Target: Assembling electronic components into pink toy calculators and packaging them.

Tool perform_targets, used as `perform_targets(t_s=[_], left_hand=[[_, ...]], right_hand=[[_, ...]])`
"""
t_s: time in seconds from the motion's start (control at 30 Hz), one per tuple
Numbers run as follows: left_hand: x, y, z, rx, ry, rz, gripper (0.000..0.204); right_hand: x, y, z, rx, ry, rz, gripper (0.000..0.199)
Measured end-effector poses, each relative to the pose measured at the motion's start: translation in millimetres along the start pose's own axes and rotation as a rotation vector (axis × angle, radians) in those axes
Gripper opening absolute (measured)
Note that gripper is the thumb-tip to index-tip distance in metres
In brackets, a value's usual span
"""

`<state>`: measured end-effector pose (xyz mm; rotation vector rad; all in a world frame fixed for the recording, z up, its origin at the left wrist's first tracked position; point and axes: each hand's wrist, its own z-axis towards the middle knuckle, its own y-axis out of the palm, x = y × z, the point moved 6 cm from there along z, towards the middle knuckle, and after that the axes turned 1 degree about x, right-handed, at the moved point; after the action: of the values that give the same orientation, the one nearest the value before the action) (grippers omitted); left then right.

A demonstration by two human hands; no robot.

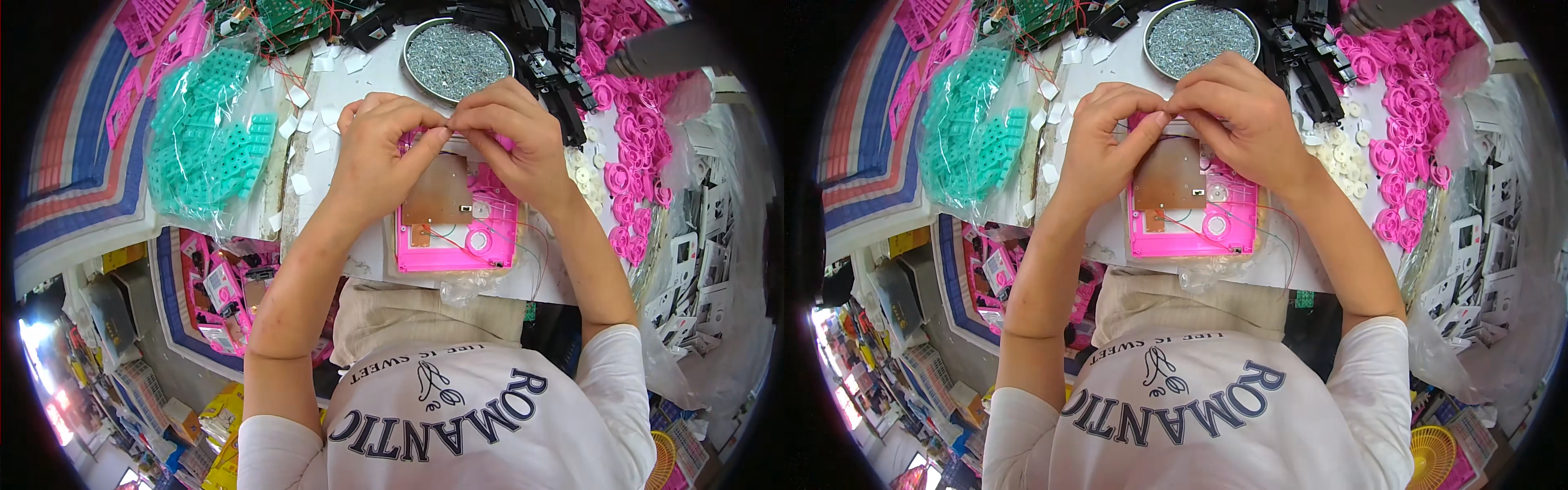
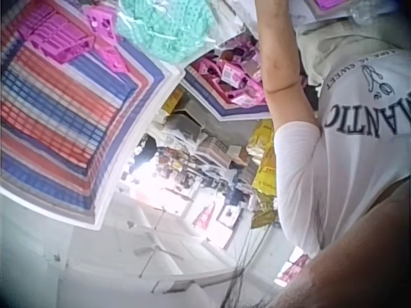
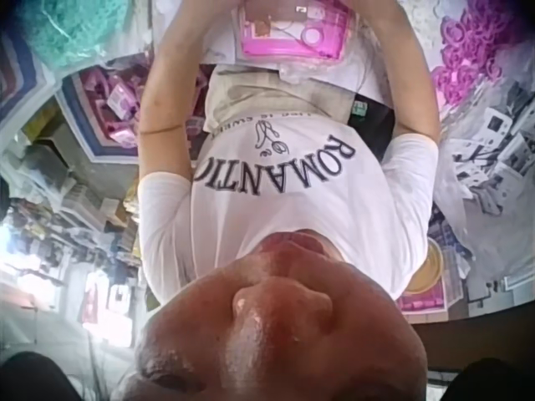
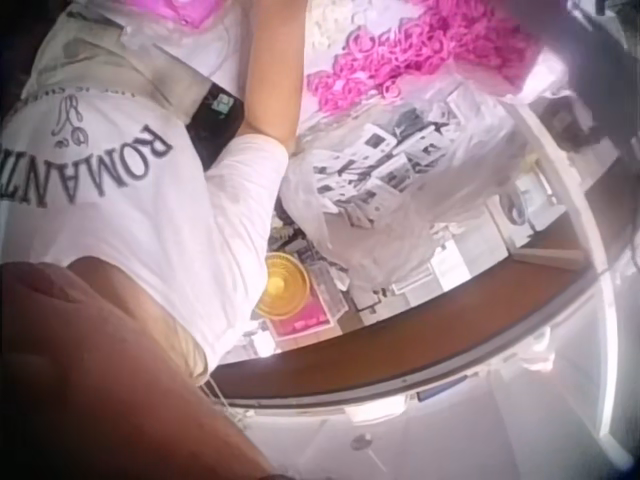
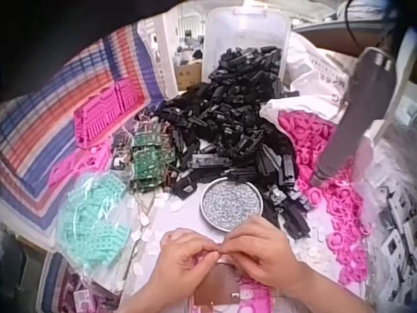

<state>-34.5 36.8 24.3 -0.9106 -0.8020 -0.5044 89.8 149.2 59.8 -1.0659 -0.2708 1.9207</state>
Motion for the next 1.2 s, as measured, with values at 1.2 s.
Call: perform_targets(t_s=[1.2], left_hand=[[25,-7,-19,0.107,0.229,0.214,0.011]], right_hand=[[114,-52,58,0.042,0.294,-1.047,0.042]])
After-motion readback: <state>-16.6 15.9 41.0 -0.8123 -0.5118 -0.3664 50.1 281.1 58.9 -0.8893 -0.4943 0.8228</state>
